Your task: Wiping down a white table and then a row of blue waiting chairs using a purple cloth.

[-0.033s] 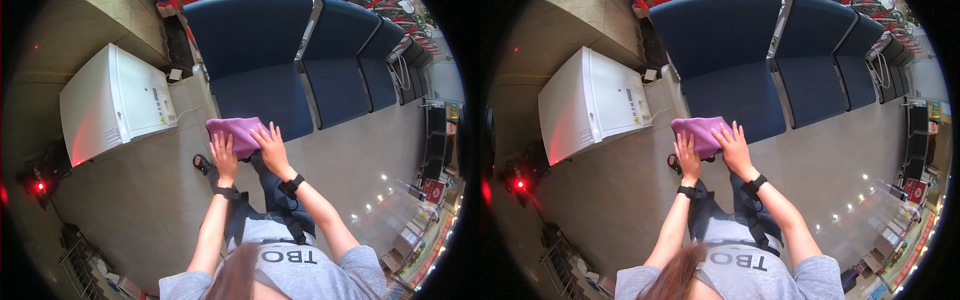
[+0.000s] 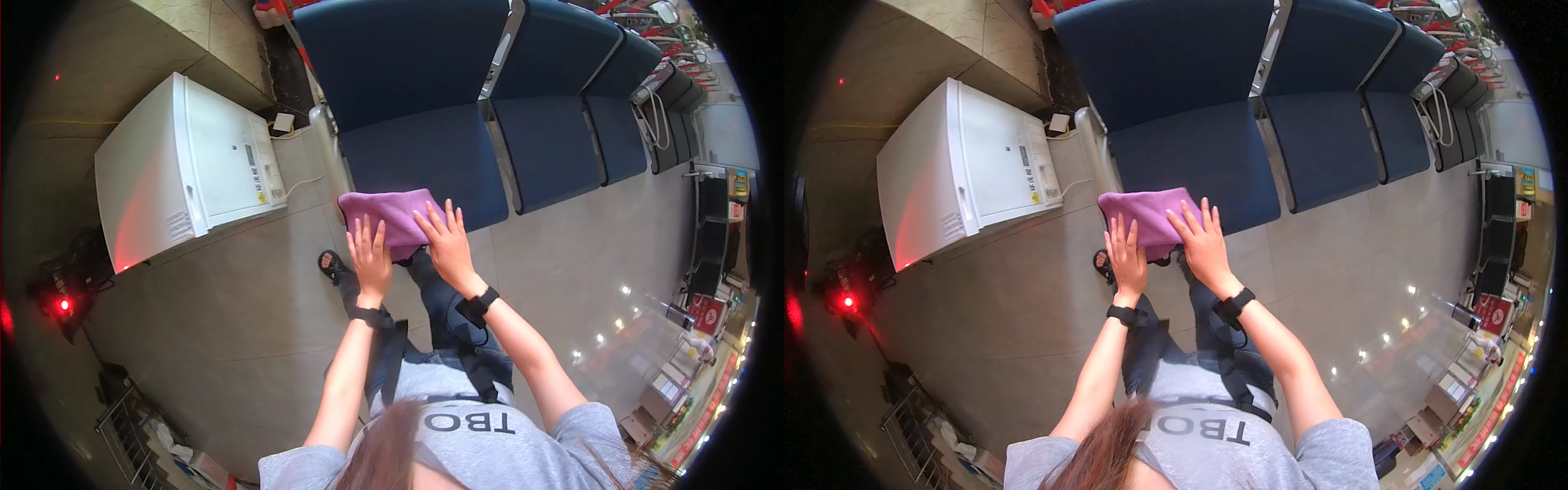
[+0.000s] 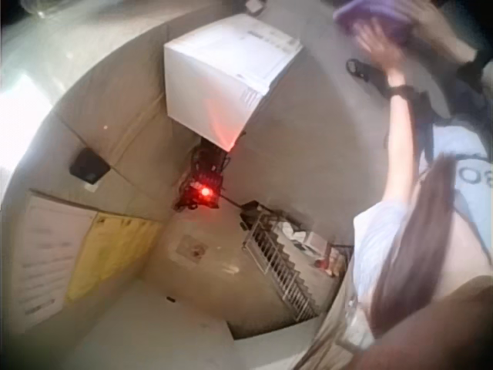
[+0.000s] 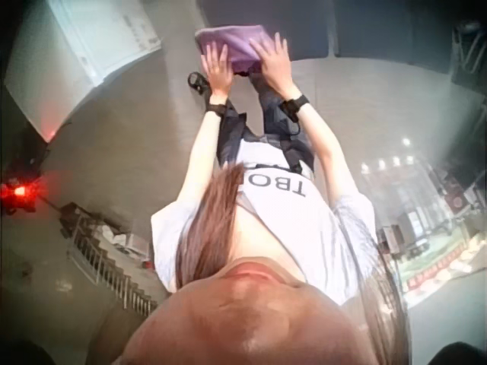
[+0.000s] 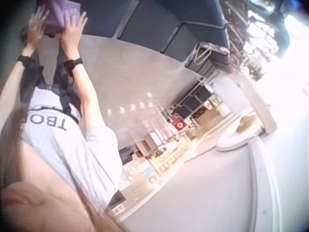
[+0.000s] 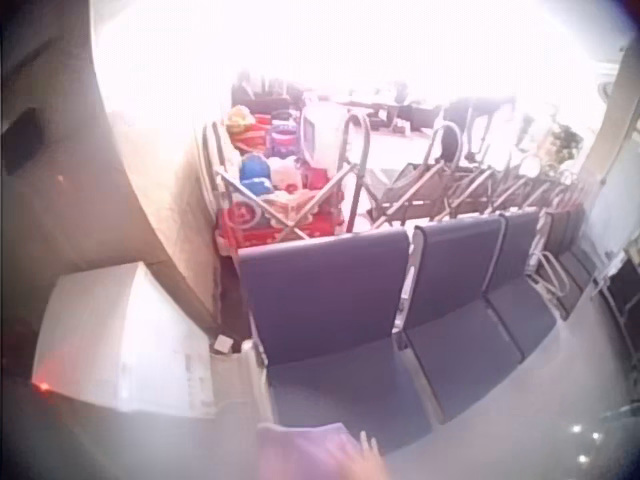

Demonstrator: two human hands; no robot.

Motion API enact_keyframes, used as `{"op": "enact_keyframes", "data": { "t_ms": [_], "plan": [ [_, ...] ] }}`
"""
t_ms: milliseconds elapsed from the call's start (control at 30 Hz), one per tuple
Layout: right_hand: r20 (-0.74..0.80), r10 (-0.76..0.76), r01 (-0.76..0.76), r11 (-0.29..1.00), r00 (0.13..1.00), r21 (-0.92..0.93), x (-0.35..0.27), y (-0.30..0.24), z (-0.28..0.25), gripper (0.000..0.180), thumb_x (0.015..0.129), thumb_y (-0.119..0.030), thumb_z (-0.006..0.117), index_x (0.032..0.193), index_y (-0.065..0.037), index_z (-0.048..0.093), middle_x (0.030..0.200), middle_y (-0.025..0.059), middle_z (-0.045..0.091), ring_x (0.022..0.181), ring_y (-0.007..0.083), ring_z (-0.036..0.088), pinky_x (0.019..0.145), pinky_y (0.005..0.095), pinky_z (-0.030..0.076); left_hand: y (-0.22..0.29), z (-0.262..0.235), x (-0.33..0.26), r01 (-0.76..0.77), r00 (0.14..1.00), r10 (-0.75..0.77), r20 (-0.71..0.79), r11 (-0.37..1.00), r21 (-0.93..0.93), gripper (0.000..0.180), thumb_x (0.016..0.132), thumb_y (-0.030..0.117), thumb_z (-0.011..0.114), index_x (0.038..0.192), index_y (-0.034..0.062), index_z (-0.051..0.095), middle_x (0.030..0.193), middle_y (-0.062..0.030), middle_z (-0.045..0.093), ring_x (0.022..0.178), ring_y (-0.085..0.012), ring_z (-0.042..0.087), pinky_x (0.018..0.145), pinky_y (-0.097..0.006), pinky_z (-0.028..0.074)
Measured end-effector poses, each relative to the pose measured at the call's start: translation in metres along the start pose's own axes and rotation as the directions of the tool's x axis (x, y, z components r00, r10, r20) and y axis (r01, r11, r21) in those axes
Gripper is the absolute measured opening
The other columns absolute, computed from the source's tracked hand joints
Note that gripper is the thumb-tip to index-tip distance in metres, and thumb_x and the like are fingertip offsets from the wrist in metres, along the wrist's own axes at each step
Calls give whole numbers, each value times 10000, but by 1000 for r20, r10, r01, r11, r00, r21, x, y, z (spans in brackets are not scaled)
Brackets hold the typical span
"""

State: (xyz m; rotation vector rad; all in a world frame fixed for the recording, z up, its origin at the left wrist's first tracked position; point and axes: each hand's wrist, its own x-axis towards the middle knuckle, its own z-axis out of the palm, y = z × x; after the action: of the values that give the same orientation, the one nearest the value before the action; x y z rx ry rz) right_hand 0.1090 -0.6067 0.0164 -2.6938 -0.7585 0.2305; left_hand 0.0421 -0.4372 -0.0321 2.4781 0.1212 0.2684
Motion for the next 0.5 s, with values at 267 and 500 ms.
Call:
{"op": "enact_keyframes", "data": {
  "t_ms": [267,500],
  "plan": [
    [304,445,-431,895,842,-114,-53,136,64,935,669,-362,760,1437,-217,248,1500,136,172,1326,479,191,1077,565,171,10,67,-44,390,887,-356,295,919,-65,446,881,136,512,1323,132,451,1406,-121,386,1306,-321,337,1080,-464,228],
    [709,482,-640,766,516,-55,-88,163,109,678,807,-403,599,1400,-209,334,1424,103,371,1332,444,228,1084,551,167,-78,78,-121,614,291,-523,801,744,263,429,865,254,502,1267,106,491,1237,-162,543,1129,-338,513,954,-419,407]
  ]
}}
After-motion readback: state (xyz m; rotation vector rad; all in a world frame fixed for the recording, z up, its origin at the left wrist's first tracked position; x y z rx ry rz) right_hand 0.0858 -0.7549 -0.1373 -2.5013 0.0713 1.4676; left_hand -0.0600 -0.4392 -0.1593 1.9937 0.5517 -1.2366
